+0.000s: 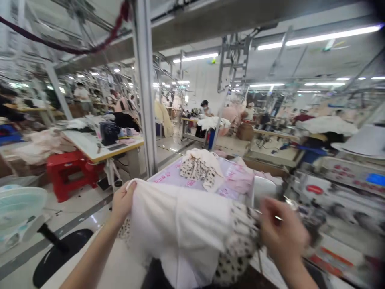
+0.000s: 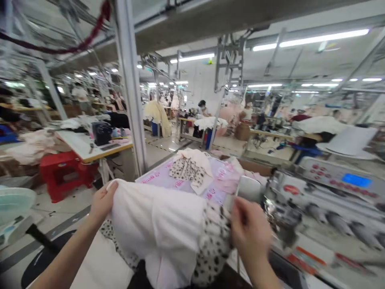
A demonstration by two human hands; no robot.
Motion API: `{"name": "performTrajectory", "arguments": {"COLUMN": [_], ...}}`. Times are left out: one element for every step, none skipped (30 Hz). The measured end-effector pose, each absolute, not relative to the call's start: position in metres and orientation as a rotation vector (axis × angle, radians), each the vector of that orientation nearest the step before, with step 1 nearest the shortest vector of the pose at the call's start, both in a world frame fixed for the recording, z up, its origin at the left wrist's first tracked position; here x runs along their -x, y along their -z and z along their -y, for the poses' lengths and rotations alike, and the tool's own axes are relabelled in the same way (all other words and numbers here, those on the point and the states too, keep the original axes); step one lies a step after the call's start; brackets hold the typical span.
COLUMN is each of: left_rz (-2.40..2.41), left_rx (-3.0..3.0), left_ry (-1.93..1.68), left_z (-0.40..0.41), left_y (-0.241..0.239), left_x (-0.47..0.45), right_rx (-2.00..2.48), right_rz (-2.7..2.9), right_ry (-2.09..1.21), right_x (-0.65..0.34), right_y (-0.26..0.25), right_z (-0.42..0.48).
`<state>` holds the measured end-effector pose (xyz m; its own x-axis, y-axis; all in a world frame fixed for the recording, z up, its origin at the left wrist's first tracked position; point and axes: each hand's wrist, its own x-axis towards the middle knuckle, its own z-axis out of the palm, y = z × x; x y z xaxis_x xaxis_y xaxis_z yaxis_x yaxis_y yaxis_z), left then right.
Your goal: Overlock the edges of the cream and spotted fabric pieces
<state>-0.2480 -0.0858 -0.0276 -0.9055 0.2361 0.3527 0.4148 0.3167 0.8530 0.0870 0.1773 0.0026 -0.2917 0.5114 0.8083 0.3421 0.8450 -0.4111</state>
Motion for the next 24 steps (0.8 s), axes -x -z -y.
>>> {"name": "performTrajectory", "arguments": {"left_rz": [2.468,2.517,2.556,2.588,2.610,2.625,2.634,2.638,2.634,2.623,2.605,2.579,2.551,2.523,2.497,2.475,2.457,2.445,2.438,2.434,2.434,2.436,2.440,2.448], "left_rx": [0.633,0.662,0.686,0.703,0.709,0.708,0.704,0.699,0.698,0.702,0.714,0.743,0.798,0.877,0.977,1.085,1.188,1.272,1.332,1.369,1.391,1.405,1.414,1.417], "left_ry": [1.605,1.581,1.563,1.539,1.515,1.494,1.472,1.453,1.434,1.418,1.404,1.391,1.379,1.367,1.352,1.333,1.310,1.287,1.264,1.245,1.231,1.223,1.219,1.220], "left_z": [0.074,0.064,0.057,0.054,0.052,0.052,0.054,0.056,0.058,0.059,0.060,0.058,0.055,0.051,0.045,0.039,0.031,0.024,0.018,0.012,0.008,0.005,0.003,0.002], "left_y": [0.038,0.048,0.058,0.066,0.073,0.079,0.082,0.085,0.086,0.087,0.087,0.088,0.088,0.089,0.090,0.092,0.094,0.097,0.099,0.101,0.103,0.104,0.104,0.103], "left_x": [0.253,0.257,0.260,0.263,0.265,0.268,0.270,0.272,0.273,0.273,0.271,0.268,0.263,0.257,0.251,0.244,0.238,0.233,0.229,0.227,0.226,0.225,0.226,0.227], "right_rx": [0.576,0.511,0.492,0.506,0.542,0.589,0.631,0.660,0.673,0.674,0.665,0.652,0.636,0.621,0.611,0.614,0.635,0.673,0.718,0.760,0.791,0.811,0.818,0.820], "right_rz": [2.046,2.201,2.320,2.411,2.462,2.482,2.478,2.461,2.439,2.419,2.402,2.392,2.394,2.410,2.437,2.469,2.495,2.508,2.500,2.477,2.450,2.424,2.407,2.398], "right_ry": [-0.090,-0.033,-0.012,-0.015,-0.041,-0.082,-0.129,-0.178,-0.222,-0.256,-0.277,-0.287,-0.290,-0.289,-0.291,-0.301,-0.320,-0.348,-0.395,-0.456,-0.521,-0.583,-0.641,-0.694], "right_x": [-0.077,-0.068,-0.059,-0.054,-0.050,-0.049,-0.050,-0.051,-0.053,-0.053,-0.051,-0.048,-0.044,-0.038,-0.032,-0.026,-0.020,-0.016,-0.013,-0.011,-0.011,-0.012,-0.014,-0.017], "right_y": [0.006,0.018,0.031,0.044,0.055,0.064,0.070,0.072,0.071,0.068,0.064,0.060,0.056,0.054,0.054,0.055,0.057,0.061,0.065,0.068,0.071,0.072,0.073,0.072], "right_z": [-0.174,-0.171,-0.169,-0.167,-0.166,-0.166,-0.166,-0.168,-0.170,-0.172,-0.174,-0.175,-0.176,-0.176,-0.175,-0.175,-0.174,-0.173,-0.174,-0.174,-0.175,-0.177,-0.178,-0.179]}}
